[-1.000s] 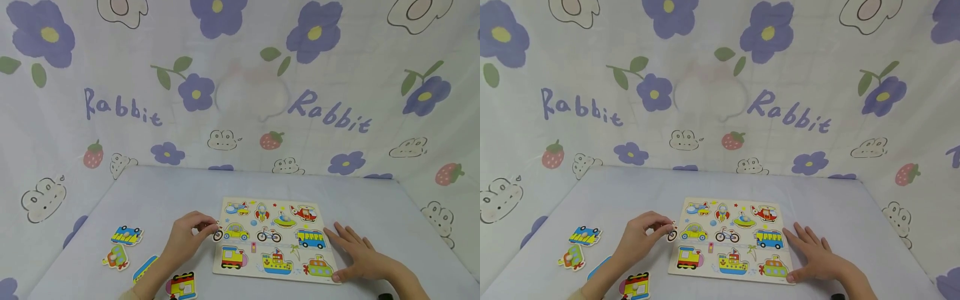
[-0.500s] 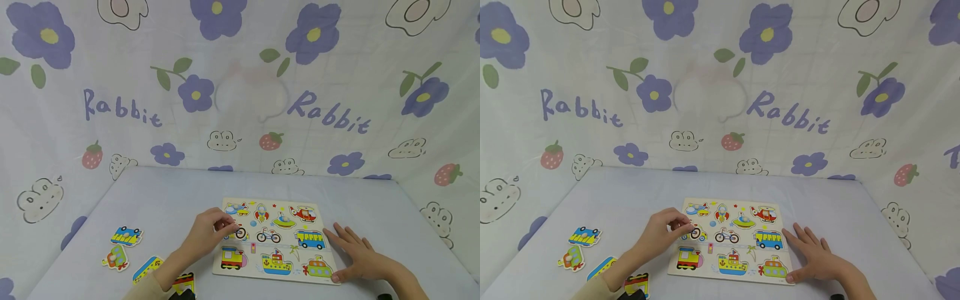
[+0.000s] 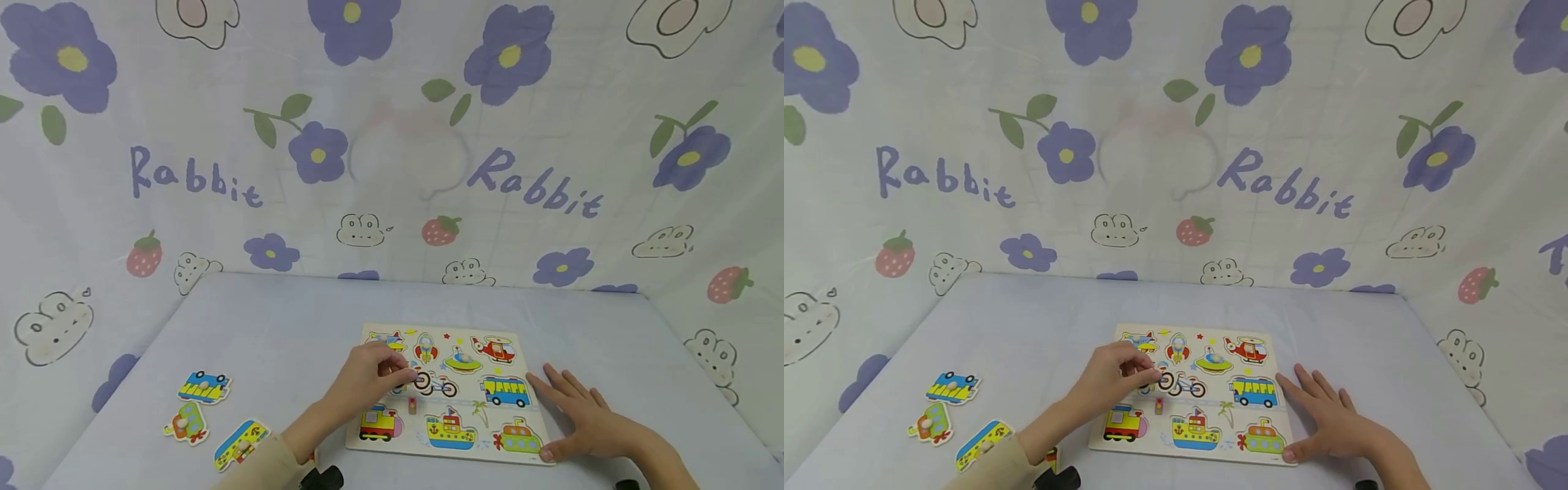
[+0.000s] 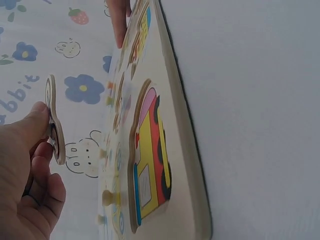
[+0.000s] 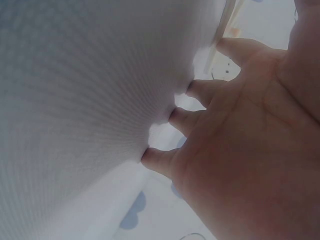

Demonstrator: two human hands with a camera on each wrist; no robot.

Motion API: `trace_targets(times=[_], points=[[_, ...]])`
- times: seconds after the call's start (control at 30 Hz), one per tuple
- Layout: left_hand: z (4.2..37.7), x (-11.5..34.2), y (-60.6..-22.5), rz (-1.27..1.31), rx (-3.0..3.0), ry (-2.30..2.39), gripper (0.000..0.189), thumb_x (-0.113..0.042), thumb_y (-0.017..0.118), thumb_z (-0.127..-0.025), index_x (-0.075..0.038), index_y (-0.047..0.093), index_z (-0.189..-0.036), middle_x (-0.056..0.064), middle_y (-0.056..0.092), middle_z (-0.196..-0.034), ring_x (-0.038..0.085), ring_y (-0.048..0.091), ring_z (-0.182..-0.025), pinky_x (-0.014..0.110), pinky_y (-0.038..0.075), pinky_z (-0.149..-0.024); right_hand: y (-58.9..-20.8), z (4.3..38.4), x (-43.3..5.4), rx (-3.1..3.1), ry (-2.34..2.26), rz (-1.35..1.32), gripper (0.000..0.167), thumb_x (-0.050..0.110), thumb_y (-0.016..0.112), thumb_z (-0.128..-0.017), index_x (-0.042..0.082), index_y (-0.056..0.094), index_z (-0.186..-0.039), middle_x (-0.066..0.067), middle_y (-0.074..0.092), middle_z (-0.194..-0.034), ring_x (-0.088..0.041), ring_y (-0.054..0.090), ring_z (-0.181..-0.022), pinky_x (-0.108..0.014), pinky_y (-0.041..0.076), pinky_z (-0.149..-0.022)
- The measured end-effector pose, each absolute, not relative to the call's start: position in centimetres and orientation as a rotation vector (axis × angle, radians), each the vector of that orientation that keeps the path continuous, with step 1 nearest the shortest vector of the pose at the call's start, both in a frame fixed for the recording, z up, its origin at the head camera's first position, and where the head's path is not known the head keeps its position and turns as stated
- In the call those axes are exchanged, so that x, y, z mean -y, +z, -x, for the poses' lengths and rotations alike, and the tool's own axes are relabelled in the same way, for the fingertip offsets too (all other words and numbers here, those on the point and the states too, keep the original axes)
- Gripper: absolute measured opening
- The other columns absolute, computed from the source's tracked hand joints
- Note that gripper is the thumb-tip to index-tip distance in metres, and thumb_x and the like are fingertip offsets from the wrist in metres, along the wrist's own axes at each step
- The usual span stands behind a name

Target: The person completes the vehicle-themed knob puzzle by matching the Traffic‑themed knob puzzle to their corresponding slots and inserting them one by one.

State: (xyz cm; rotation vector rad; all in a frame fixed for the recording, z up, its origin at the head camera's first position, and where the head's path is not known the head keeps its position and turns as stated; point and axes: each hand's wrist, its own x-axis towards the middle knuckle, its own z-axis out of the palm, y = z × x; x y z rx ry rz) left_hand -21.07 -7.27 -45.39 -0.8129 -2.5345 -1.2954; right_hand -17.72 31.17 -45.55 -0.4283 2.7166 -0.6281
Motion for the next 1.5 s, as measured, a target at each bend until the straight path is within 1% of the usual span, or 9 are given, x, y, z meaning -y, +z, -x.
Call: trace_targets(times=[0.23,0.4,0.6,0.77,0.87,1.07,1.23,1.4,1.5], points=[[21.7,5.8,-46.3,0.824,2.566,-1.371,0.013,-0.036,0.077,-0.085,-0.025,0.072,-0.081,-0.012,0.057,-0.074,0.009,0.049,-0.065,0.023,0.042,-0.057,-45.6,17.7,-31.3,-2.704,-0.652,0.424,0.116,0.054,0.087,-0.061,0.013,0.031,-0.154,-0.026,0.006,-0.159,-0.052,-0.007,-0.141,-0.077,-0.008,-0.097],[22.0,4.8,-47.0,0.800,2.624,-1.453,0.014,-0.036,0.078,-0.085,-0.026,0.071,-0.078,-0.012,0.061,-0.074,0.009,0.052,-0.062,0.023,0.044,-0.055,-45.7,17.7,-31.3,-2.701,-0.644,0.409,0.117,0.055,0.086,-0.061,0.014,0.031,-0.155,-0.026,0.005,-0.159,-0.053,-0.007,-0.141,-0.076,-0.008,-0.097],[22.2,4.0,-47.5,0.755,2.699,-1.391,0.018,-0.039,0.077,-0.085,-0.026,0.071,-0.075,-0.013,0.059,-0.068,0.008,0.051,-0.057,0.025,0.042,-0.053,-45.8,17.8,-31.3,-2.709,-0.629,0.417,0.116,0.055,0.086,-0.061,0.014,0.031,-0.155,-0.026,0.007,-0.159,-0.052,-0.006,-0.141,-0.077,-0.007,-0.097],[22.2,3.4,-47.6,0.768,2.722,-1.447,0.019,-0.036,0.076,-0.087,-0.021,0.071,-0.076,-0.008,0.058,-0.055,0.009,0.055,-0.045,0.025,0.042,-0.050,-45.7,17.8,-31.2,-2.715,-0.628,0.427,0.116,0.056,0.086,-0.061,0.015,0.031,-0.155,-0.025,0.007,-0.159,-0.052,-0.005,-0.141,-0.077,-0.007,-0.097],[22.1,3.2,-47.6,0.772,2.723,-1.480,0.019,-0.034,0.076,-0.087,-0.019,0.071,-0.077,-0.005,0.057,-0.052,0.011,0.054,-0.039,0.025,0.042,-0.048,-45.7,17.8,-31.2,-2.713,-0.627,0.424,0.116,0.056,0.086,-0.061,0.015,0.031,-0.155,-0.025,0.007,-0.159,-0.052,-0.005,-0.141,-0.077,-0.006,-0.098],[22.1,2.8,-47.4,0.735,2.731,-1.426,0.020,-0.034,0.077,-0.086,-0.018,0.071,-0.077,-0.007,0.058,-0.056,0.009,0.052,-0.038,0.024,0.044,-0.050,-45.6,17.9,-31.2,-2.715,-0.624,0.423,0.116,0.054,0.086,-0.062,0.014,0.031,-0.155,-0.026,0.007,-0.159,-0.053,-0.005,-0.140,-0.077,-0.007,-0.097],[22.1,2.4,-47.5,0.692,2.765,-1.349,0.021,-0.038,0.077,-0.085,-0.019,0.070,-0.076,-0.011,0.058,-0.060,0.009,0.051,-0.040,0.024,0.043,-0.052,-45.6,17.8,-31.2,-2.720,-0.613,0.415,0.116,0.056,0.086,-0.061,0.013,0.032,-0.154,-0.027,0.008,-0.159,-0.053,-0.004,-0.140,-0.077,-0.006,-0.097],[22.2,2.2,-47.7,0.662,2.775,-1.335,0.024,-0.040,0.077,-0.085,-0.020,0.069,-0.076,-0.012,0.058,-0.062,0.009,0.050,-0.040,0.024,0.042,-0.049,-45.6,17.8,-31.2,-2.724,-0.614,0.417,0.116,0.055,0.086,-0.061,0.013,0.032,-0.154,-0.027,0.008,-0.159,-0.053,-0.004,-0.140,-0.077,-0.006,-0.097],[22.3,2.1,-47.8,0.648,2.777,-1.296,0.024,-0.041,0.077,-0.085,-0.021,0.069,-0.074,-0.014,0.058,-0.063,0.007,0.051,-0.047,0.024,0.043,-0.051,-45.7,17.9,-31.2,-2.725,-0.608,0.415,0.116,0.055,0.086,-0.061,0.014,0.031,-0.155,-0.026,0.008,-0.159,-0.053,-0.005,-0.140,-0.077,-0.006,-0.097]])
